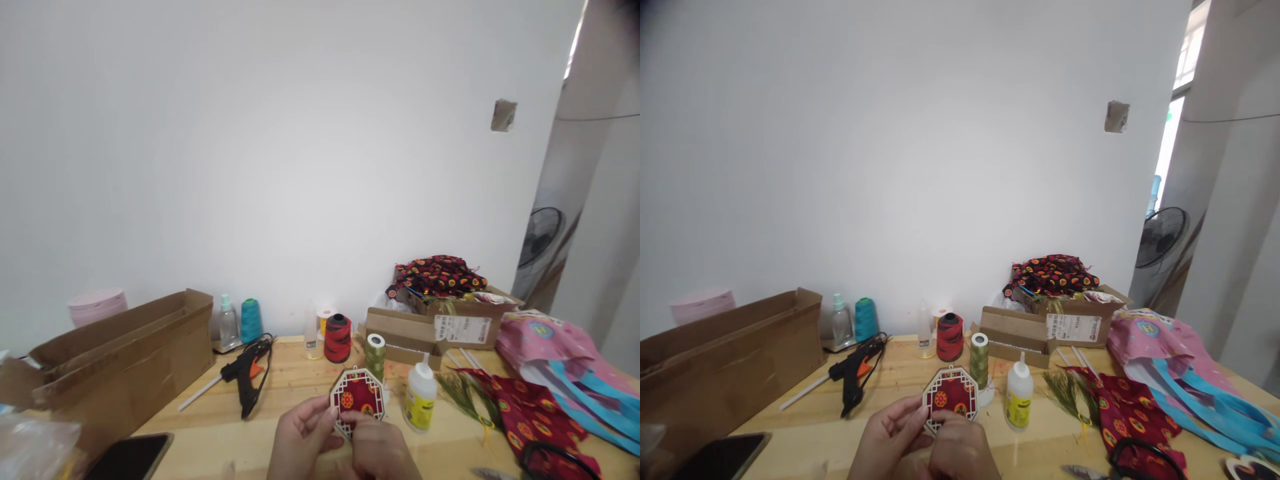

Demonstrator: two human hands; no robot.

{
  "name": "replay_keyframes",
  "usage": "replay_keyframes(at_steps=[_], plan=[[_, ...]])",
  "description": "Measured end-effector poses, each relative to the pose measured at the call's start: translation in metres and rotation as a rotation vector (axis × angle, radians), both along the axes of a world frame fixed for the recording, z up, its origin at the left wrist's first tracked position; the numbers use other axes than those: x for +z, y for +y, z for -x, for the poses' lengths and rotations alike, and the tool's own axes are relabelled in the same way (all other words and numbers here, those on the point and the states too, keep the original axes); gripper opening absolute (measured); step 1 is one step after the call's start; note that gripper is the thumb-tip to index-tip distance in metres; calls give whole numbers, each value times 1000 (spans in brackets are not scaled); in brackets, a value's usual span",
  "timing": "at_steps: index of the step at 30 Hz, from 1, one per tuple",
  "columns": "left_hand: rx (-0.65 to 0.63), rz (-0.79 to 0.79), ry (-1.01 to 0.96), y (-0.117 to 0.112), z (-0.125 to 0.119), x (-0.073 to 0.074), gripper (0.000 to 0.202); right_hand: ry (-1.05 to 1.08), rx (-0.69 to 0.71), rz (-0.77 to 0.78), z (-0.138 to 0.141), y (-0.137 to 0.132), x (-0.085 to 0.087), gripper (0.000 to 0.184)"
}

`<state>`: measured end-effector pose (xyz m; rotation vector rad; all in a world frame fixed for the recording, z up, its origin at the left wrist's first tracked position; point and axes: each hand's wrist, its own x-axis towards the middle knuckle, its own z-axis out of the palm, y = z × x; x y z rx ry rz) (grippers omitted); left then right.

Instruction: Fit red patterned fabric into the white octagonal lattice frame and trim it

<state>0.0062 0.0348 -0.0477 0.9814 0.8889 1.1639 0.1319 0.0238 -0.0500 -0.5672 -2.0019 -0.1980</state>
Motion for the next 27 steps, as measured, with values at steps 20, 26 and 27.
replay_keyframes(at_steps=[20,26,27], plan=[[-19,-77,111,-5,-5,-1,25,30,-463,89,-9,-7,10,16],[-51,-121,139,-6,-7,-3,23,31,-525,63,-7,-6,9,14],[-62,-126,120,-6,-7,-3,23,33,-524,50,-6,-5,9,15]])
